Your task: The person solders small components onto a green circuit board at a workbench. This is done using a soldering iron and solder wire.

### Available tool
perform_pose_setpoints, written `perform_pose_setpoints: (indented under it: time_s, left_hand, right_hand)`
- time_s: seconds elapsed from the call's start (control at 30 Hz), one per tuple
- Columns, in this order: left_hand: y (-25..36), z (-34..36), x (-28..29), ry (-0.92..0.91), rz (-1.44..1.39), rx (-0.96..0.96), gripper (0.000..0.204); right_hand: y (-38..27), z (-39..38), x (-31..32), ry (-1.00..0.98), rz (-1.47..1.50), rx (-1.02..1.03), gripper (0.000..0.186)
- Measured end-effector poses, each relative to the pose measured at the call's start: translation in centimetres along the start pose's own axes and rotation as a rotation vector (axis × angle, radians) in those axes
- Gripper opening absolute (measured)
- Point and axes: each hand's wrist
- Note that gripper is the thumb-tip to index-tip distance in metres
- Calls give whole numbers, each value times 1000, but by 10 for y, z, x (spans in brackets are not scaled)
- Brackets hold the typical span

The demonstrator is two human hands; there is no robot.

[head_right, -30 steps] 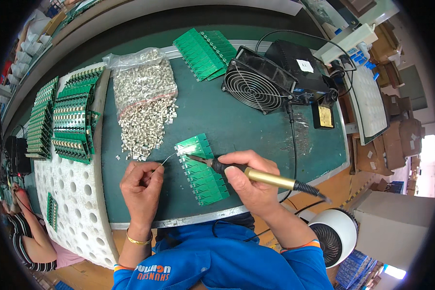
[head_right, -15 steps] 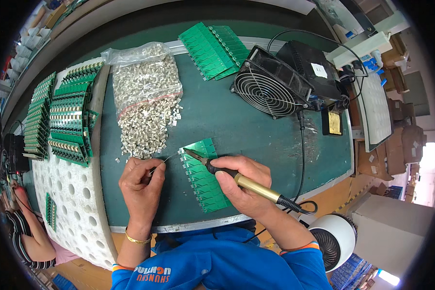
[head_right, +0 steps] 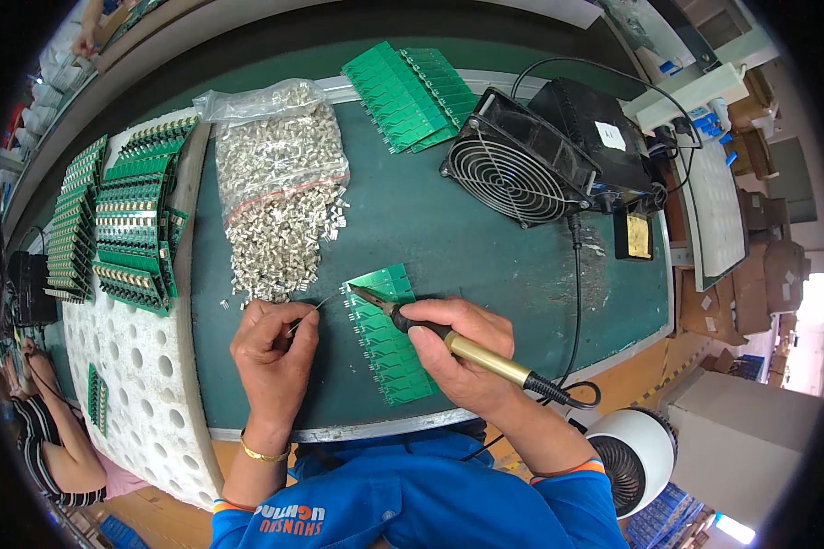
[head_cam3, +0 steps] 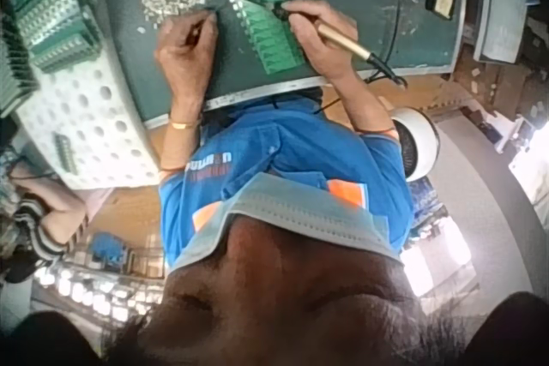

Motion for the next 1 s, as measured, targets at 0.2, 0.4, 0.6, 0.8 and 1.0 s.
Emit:
perform_pose_setpoints:
  time_s: [0.2, 0.4, 0.6, 0.8, 1.0]
  left_hand:
    - [2, 1, 2, -19, 38, -40, 12]
    - [1, 1, 2, -20, 39, -29, 12]
    - [-1, 1, 2, -28, 45, -43, 13]
    - [-2, 0, -1, 5, 8, -46, 10]
    - [-2, 1, -1, 1, 3, -40, 10]
  right_hand:
    - [2, 0, -5, 47, 4, 23, 25]
    - [-1, 1, -1, 0, 2, 6, 16]
    - [-1, 1, -1, -12, -17, 30, 17]
    - [2, 0, -2, -4, -14, 70, 17]
    - [2, 2, 0, 5, 48, -54, 16]
Point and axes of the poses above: each hand's wrist, its own z-axis towards the middle knuckle, its own x-axis out of the back of the hand, y = z × x, and after that the axes turned 7 degrees about -z, right-handed
